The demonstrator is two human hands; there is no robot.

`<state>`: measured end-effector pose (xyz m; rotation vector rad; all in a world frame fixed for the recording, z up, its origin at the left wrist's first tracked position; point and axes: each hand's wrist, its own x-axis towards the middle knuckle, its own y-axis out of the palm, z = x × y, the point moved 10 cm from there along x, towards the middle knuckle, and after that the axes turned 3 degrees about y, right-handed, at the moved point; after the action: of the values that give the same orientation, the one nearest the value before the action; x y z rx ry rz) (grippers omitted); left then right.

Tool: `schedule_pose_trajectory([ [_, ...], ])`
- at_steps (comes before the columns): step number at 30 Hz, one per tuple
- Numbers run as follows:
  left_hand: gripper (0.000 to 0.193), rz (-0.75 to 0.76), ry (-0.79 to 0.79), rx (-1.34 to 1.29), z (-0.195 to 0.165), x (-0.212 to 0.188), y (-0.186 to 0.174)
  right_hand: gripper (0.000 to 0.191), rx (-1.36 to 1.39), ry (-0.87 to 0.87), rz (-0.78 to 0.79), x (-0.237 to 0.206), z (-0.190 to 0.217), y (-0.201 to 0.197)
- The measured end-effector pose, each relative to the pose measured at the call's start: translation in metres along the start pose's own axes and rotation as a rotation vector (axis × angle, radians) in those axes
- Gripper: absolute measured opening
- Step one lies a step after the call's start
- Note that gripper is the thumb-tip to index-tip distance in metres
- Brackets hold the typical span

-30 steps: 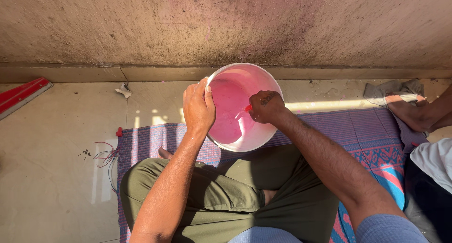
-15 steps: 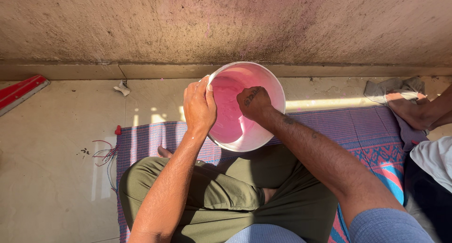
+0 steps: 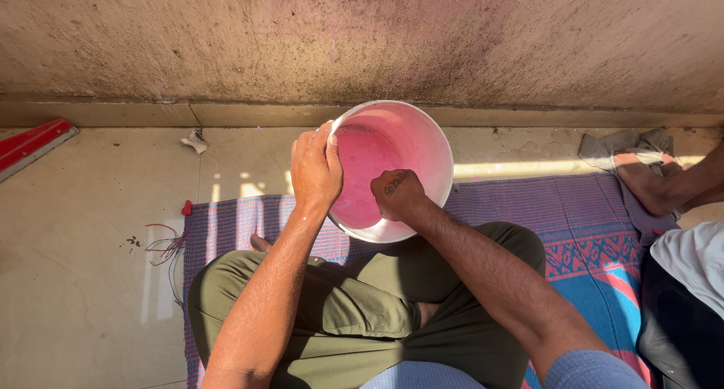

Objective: The person sits on a floor mat holding a bucket of pink paint, repeatedly dipping and squeezing a small paint roller in the bucket. They lift the roller and roll pink paint onto the wall above the bucket at intervals, then return it to the bucket.

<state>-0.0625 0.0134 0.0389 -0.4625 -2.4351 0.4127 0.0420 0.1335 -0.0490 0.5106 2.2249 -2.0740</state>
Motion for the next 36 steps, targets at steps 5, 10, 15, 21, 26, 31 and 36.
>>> schedule_pose_trajectory([
  [5,0.029,0.006,-0.017,-0.017,0.005,0.000,0.004,0.010,0.139,0.138,0.043,0.009,-0.013,0.009],
  [10,0.030,-0.010,-0.023,-0.006,0.008,0.000,0.002,0.013,0.161,0.111,-0.126,0.034,-0.011,-0.026],
  [15,0.029,-0.028,-0.025,-0.002,0.013,0.002,0.001,0.015,0.293,0.168,-0.226,0.047,-0.023,-0.065],
  [21,0.030,-0.010,-0.071,-0.014,0.018,0.000,0.001,0.028,0.357,0.054,-0.421,0.028,-0.008,-0.077],
  [26,0.029,-0.016,-0.063,0.002,0.018,0.003,0.001,0.019,0.286,-0.014,-0.357,0.013,0.009,-0.057],
  [31,0.030,-0.021,-0.071,0.013,0.022,0.001,0.002,0.015,0.185,-0.204,-0.181,0.000,0.020,-0.026],
  [36,0.030,-0.017,-0.056,0.011,0.018,0.002,-0.001,0.011,-0.034,-0.292,-0.082,0.002,0.010,0.001],
])
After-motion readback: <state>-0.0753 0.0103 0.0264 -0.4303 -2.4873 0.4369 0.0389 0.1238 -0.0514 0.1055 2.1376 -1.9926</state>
